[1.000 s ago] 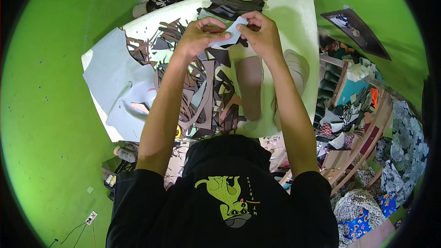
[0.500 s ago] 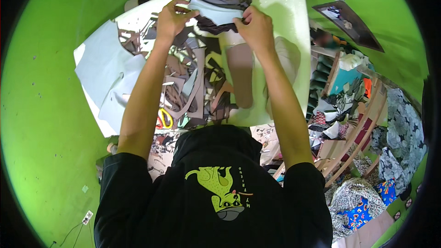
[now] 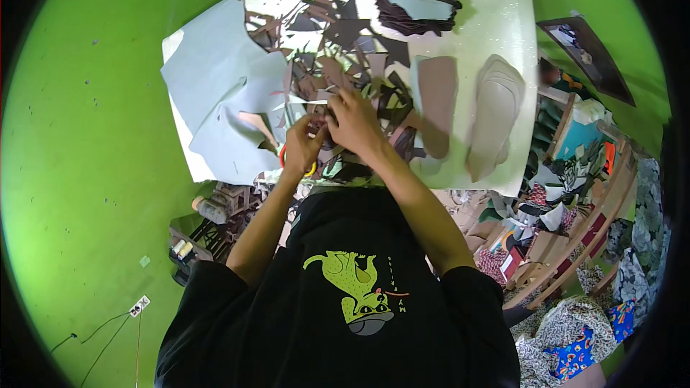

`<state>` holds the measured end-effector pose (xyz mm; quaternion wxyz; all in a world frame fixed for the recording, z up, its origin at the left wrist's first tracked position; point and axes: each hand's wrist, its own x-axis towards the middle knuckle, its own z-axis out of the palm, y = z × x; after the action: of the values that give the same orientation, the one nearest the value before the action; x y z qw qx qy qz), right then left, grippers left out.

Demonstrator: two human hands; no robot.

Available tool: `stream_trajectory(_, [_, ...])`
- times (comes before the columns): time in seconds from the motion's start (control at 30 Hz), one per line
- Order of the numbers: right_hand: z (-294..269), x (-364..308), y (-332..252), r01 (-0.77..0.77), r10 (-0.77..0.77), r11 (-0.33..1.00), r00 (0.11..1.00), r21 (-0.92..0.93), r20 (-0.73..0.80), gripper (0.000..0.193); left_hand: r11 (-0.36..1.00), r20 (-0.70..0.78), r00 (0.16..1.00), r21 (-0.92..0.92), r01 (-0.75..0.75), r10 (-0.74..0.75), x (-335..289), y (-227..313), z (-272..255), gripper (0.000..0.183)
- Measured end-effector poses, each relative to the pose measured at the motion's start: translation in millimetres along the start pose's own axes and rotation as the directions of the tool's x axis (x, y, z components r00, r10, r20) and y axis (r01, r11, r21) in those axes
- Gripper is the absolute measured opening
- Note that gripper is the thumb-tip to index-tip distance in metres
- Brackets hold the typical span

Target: Cutting out synthetic shoe material parts using scissors.

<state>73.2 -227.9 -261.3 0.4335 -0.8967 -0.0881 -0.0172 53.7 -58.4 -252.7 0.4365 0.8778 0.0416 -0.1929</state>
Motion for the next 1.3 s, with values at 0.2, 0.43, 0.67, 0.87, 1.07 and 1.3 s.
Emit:
stream_trajectory(0.2, [74.8, -49.2, -49.6, -0.099, 0.07, 0.992, 0.946, 0.075, 0.317, 0.029, 0.926, -0.424, 0.854, -0.342, 0.158, -0.302, -54.1, -114.5, -39.0, 0.022])
stream_trajectory(0.43, [154.8, -22.8, -89.7, -0.213, 0.122, 0.952, 0.922, 0.219, 0.367, 0.028, 0.819, -0.243, 0.879, -0.521, 0.24, -0.411, -61.0, -203.0, -105.7, 0.051])
stream_trajectory(0.67, [259.1, -12.2, -106.2, -0.276, 0.297, 0.919, 0.954, 0.28, -0.032, 0.021, 0.868, 0.051, 0.99, -0.476, 0.141, -0.133, -43.4, -256.5, -155.4, 0.055])
stream_trajectory(0.87, [264.1, -26.8, -94.3, -0.504, 0.684, 0.659, 0.71, 0.558, -0.166, 0.019, 0.672, 0.174, 0.954, -0.679, 0.296, -0.243, -59.8, -292.6, -200.6, 0.055])
stream_trajectory(1.07, [234.4, -29.4, -141.9, -0.409, 0.668, 0.623, 0.721, 0.667, -0.182, 0.025, 0.663, -0.041, 0.93, -0.713, 0.229, -0.366, -91.8, -335.9, -239.3, 0.045])
stream_trajectory(1.3, [299.4, -36.1, -189.3, -0.365, 0.398, 0.761, 0.916, 0.536, 0.059, 0.017, 0.523, -0.157, 0.842, -0.836, 0.165, -0.516, -113.5, -353.2, -250.7, 0.026])
